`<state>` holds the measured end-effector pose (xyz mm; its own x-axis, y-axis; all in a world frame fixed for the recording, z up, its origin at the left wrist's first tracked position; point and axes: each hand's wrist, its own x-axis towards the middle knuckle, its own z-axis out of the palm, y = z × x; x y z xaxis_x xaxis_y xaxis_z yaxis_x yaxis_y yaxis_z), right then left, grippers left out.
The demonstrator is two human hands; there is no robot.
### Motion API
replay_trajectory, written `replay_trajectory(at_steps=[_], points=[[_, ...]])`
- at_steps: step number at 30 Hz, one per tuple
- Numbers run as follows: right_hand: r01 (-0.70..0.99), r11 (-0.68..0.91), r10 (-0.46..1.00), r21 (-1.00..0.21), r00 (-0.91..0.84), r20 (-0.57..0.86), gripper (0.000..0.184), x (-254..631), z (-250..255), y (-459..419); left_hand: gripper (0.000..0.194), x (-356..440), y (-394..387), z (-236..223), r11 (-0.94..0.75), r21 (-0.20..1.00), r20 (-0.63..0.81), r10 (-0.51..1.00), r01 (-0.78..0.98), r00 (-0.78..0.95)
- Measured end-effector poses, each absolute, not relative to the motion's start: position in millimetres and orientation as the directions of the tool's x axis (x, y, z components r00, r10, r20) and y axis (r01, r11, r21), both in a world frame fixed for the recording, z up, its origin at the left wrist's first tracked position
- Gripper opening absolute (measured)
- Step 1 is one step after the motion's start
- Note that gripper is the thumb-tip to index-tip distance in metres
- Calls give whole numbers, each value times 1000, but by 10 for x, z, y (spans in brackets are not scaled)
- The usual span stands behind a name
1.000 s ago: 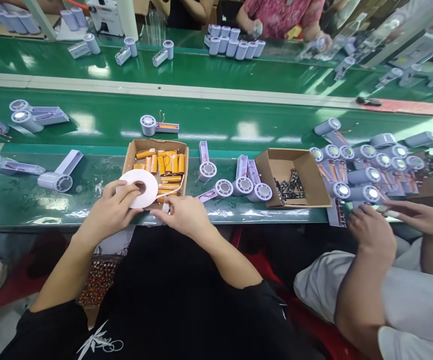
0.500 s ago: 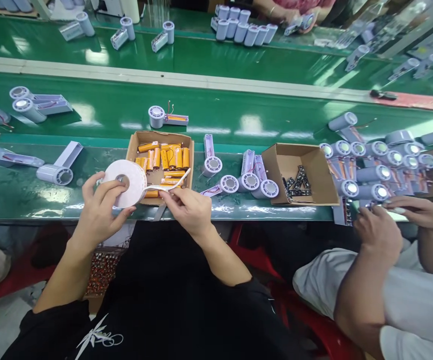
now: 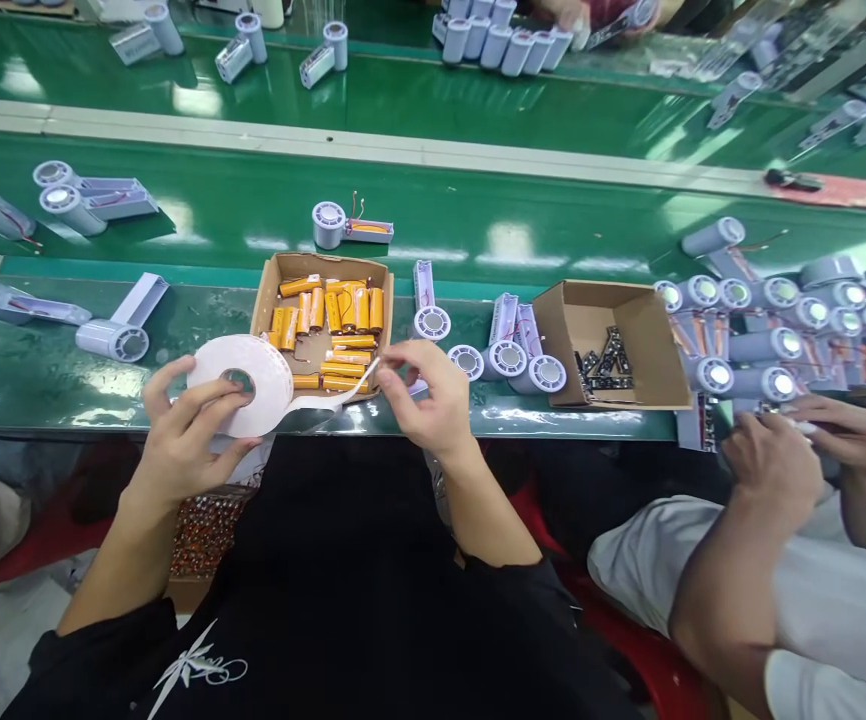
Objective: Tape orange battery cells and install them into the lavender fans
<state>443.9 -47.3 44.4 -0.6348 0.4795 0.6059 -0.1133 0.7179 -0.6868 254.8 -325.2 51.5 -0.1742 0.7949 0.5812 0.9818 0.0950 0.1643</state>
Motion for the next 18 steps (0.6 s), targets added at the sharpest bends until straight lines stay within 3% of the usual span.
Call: replay_trajectory(at_steps=[2, 3, 7, 12, 18], points=[[-173, 579, 480, -796, -717, 505, 52, 4477, 423, -430, 39, 2535, -3273, 510, 66, 195, 588, 791, 979, -170], [-201, 514, 463, -834, -754, 467, 56, 4485, 417, -412, 39, 2530, -3280, 507, 53, 210, 586, 792, 976, -169], [-346, 302, 444, -888, -774, 452, 24, 4466, 444, -345, 37, 2520, -3292, 511, 5, 259, 561, 813, 966, -155], [-335, 103, 419, -937, -840, 346, 34, 4365, 594, -302, 37, 2597, -3262, 591, -136, 320, 482, 876, 938, -38], [-209, -43, 157, -977, -967, 200, 26, 4150, 694, -376, 37, 2781, -3136, 682, -266, 305, 440, 891, 915, 113]])
